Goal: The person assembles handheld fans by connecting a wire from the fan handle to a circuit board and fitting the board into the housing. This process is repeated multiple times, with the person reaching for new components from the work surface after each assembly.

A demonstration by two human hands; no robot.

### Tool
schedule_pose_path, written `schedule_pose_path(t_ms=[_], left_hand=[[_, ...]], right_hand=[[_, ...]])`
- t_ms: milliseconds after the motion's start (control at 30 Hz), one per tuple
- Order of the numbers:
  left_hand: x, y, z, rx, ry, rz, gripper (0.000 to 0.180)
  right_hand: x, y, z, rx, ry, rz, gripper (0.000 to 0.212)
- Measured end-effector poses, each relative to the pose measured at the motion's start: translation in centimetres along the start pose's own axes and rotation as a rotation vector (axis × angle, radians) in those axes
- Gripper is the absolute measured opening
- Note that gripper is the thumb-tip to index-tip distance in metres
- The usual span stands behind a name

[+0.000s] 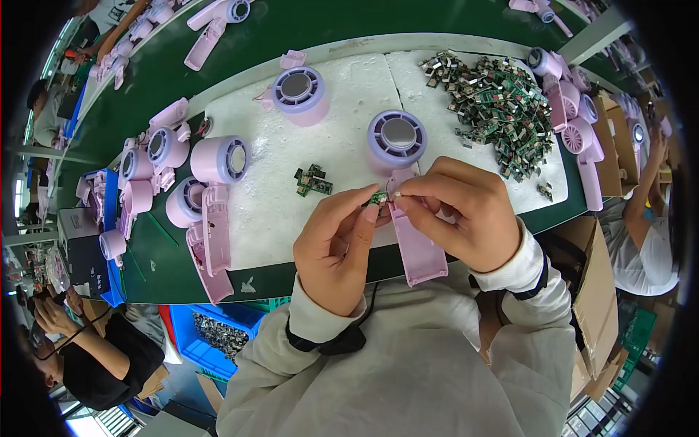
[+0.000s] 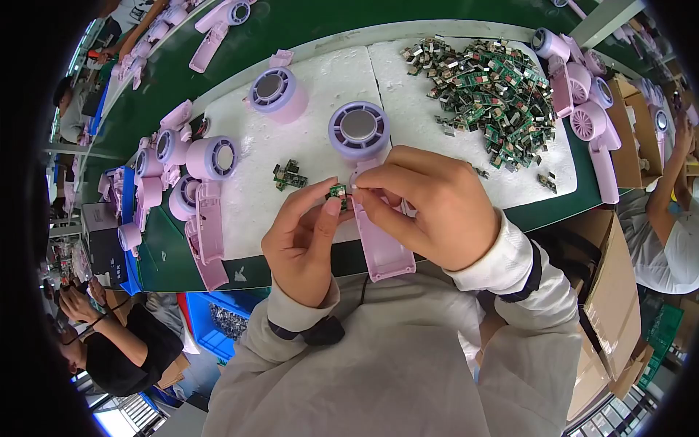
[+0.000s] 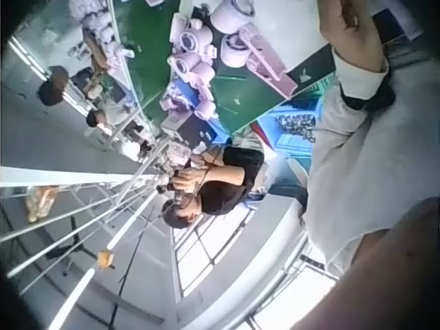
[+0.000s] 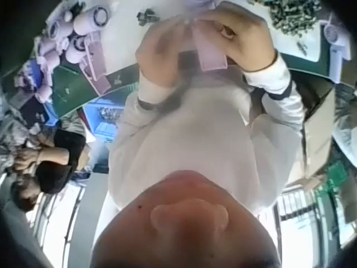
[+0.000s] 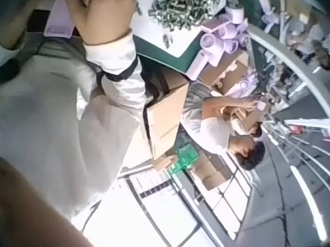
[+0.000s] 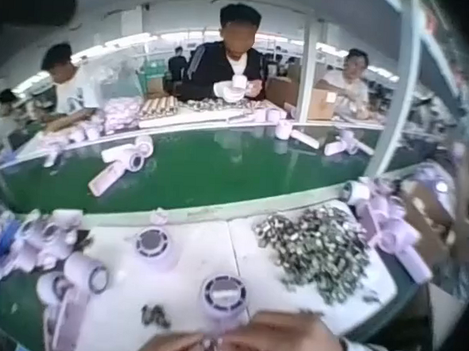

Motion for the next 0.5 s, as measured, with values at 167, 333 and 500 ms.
schedule_pose_path(t_ms=[167, 333, 500], left_hand=[[0.0, 0.0, 0.2, -0.002, -0.038, 0.024, 0.028], [0.3, 0.1, 0.3, -0.034, -0.072, 0.051, 0.028], [0.3, 0.0, 0.6, -0.110, -0.145, 0.067, 0.027]], right_hand=[[0.8, 0.3, -0.5, 0.120, 0.030, 0.265, 0.019], [0.7, 0.5, -1.2, 0.158, 0.050, 0.322, 0.021], [0.3, 0.5, -2.2, 0.256, 0.156, 0.241, 0.024]])
Point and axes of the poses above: each hand's wrist, its own y-axis away from the middle knuckle, its own x-axis out of the back of the hand, z = x × y, the point moved 9 cm from there along -y, towards the middle knuckle, and after that the axes turned 13 degrees about -x, right-handed, at the moved point
